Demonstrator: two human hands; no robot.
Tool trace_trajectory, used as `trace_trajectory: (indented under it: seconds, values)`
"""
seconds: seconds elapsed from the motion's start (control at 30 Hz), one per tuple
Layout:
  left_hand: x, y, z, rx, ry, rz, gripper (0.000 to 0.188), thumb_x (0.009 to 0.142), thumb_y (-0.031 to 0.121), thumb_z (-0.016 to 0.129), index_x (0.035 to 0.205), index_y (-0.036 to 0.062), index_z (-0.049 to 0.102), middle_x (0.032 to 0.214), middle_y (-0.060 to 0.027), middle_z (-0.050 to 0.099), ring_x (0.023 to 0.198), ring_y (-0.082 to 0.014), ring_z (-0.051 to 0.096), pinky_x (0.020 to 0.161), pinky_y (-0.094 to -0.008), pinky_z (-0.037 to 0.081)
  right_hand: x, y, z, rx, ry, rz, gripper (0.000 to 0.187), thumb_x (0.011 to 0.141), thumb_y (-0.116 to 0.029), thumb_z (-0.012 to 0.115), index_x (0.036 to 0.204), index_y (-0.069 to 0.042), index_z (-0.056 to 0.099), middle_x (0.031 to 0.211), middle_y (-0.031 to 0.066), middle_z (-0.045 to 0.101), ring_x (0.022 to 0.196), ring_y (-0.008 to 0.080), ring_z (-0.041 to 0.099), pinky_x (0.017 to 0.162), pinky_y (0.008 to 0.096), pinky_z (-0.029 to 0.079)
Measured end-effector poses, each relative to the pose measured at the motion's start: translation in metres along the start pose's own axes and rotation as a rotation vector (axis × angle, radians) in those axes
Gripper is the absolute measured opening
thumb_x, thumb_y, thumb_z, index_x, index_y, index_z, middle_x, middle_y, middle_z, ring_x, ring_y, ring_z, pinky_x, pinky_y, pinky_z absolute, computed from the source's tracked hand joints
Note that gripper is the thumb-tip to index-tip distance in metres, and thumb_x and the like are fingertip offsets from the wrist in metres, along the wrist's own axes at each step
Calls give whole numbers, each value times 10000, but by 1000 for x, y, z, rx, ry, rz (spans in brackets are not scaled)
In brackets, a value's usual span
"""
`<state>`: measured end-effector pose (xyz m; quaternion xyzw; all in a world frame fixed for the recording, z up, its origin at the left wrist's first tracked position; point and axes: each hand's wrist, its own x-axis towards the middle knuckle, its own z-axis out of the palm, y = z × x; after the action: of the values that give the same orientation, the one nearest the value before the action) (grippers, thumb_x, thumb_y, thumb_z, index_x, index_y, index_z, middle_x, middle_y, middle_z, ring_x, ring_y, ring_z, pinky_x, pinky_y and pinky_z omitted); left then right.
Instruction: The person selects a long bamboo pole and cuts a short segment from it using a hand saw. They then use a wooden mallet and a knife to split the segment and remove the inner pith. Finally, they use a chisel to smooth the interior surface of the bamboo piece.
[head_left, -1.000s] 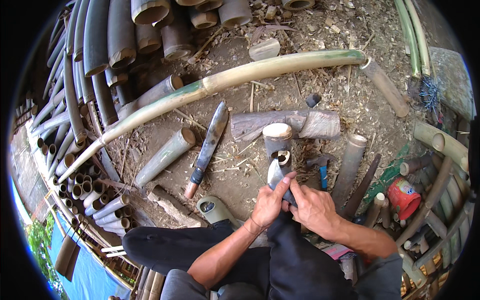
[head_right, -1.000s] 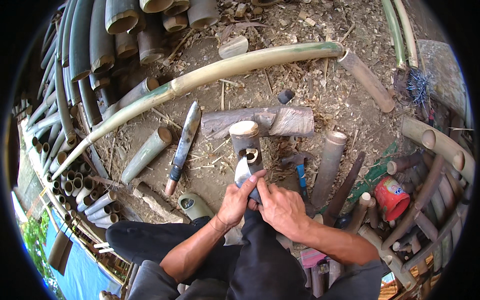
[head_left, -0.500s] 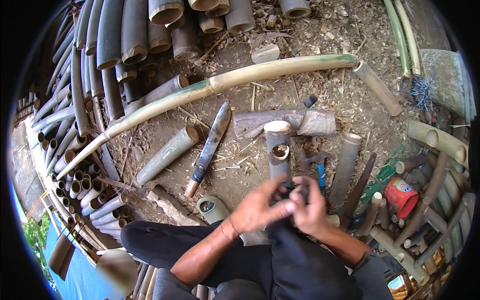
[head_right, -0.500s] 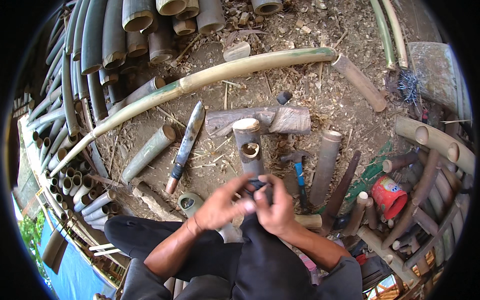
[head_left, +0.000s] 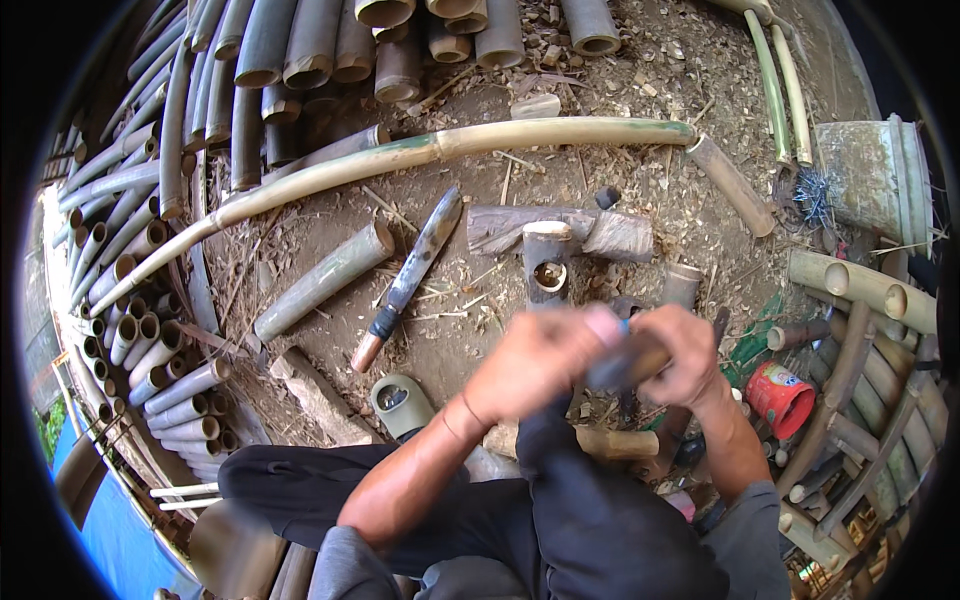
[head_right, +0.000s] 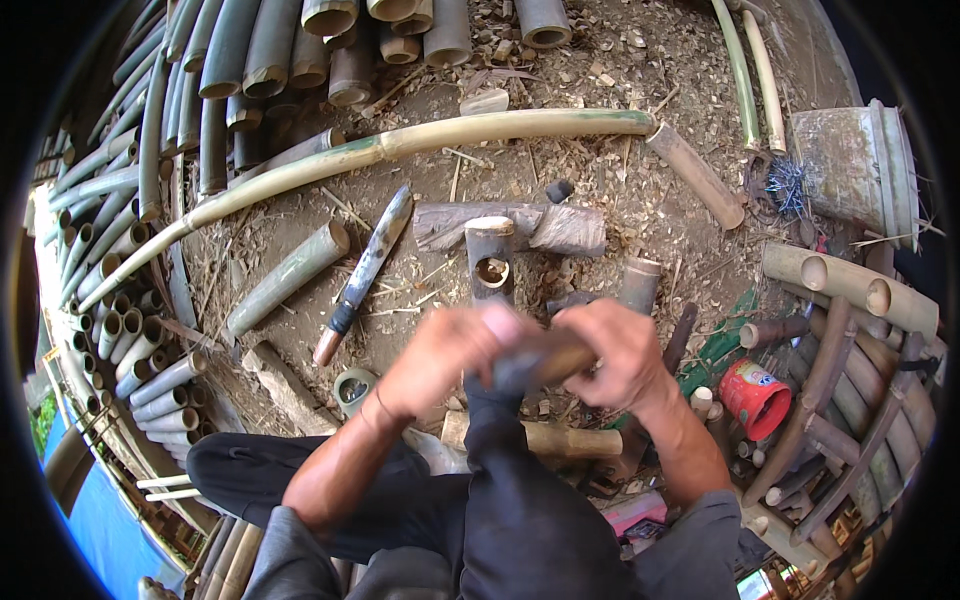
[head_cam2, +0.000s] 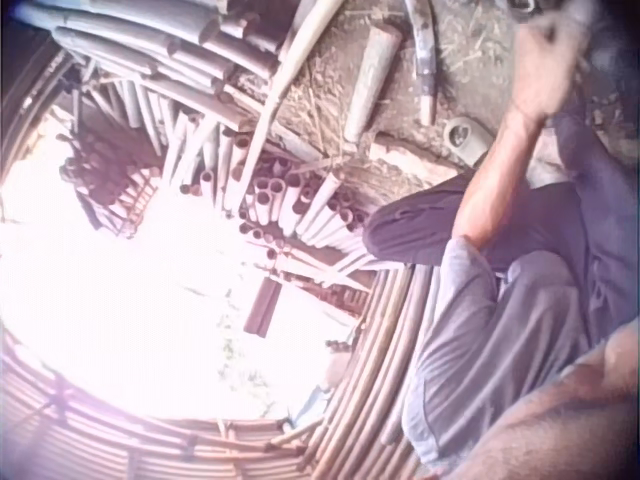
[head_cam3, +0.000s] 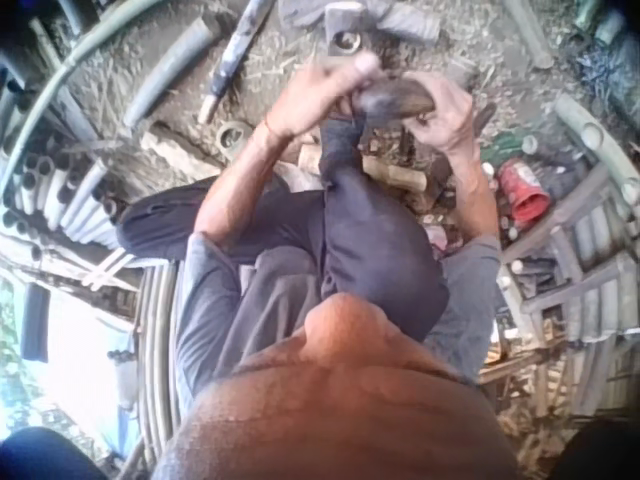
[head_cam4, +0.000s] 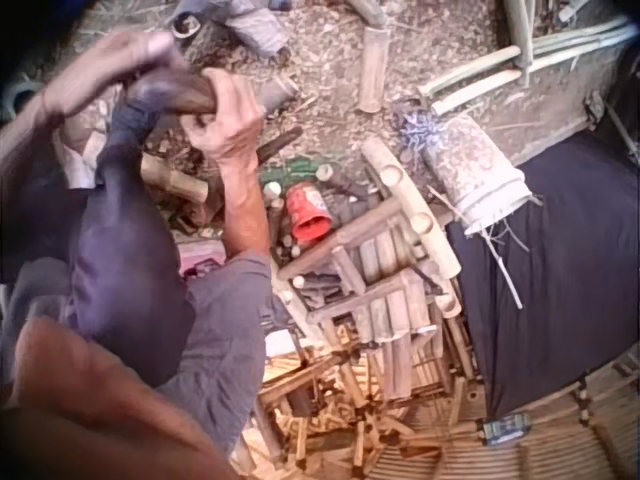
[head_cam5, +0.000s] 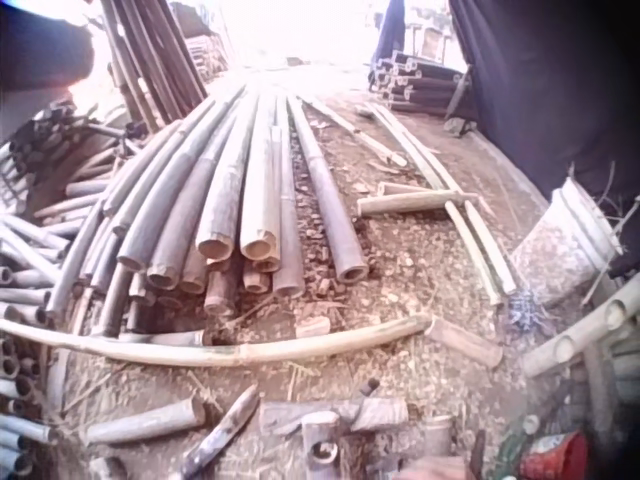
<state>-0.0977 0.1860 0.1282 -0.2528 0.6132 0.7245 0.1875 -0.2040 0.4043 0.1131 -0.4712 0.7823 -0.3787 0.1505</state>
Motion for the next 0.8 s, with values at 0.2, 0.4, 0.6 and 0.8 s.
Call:
trace_trajectory:
  seconds: [0.2, 0.4, 0.6, 0.8]
  values:
    - [44, -137, 12, 329, 343, -86, 892, 817, 538, 756, 1354, -112, 466, 1212, -323, 620, 1148, -392, 624, 994, -455, 484, -39, 15, 0, 383, 581, 388, 157, 845, -28, 686, 989, 6, 634, 856, 41, 659, 756, 118, 640, 722, 254, 517]
    - [53, -149, 16, 244, 227, 63, 797, 817, 493, 766, 1327, -66, 515, 1096, -277, 685, 1034, -375, 677, 913, -435, 513, -57, 9, -2, 584, 660, 429, 188, 862, -24, 670, 1031, 10, 595, 849, 57, 638, 750, 136, 635, 739, 315, 554]
    - [67, -159, 19, 169, 251, 33, 626, 801, 448, 776, 1169, -36, 629, 1053, -263, 699, 1001, -378, 688, 872, -426, 526, -9, 16, 10, 791, 647, 303, 279, 854, -14, 660, 1102, -9, 533, 840, 67, 614, 677, 143, 587, 688, 348, 551]
    - [67, -166, 21, -20, 170, 60, 676, 814, 419, 783, 1224, -74, 570, 1069, -244, 691, 1023, -310, 674, 912, -403, 508, 29, 34, 30, 899, 591, 355, 162, 815, -38, 693, 917, -2, 573, 711, 61, 610, 583, 145, 608, 532, 299, 512]
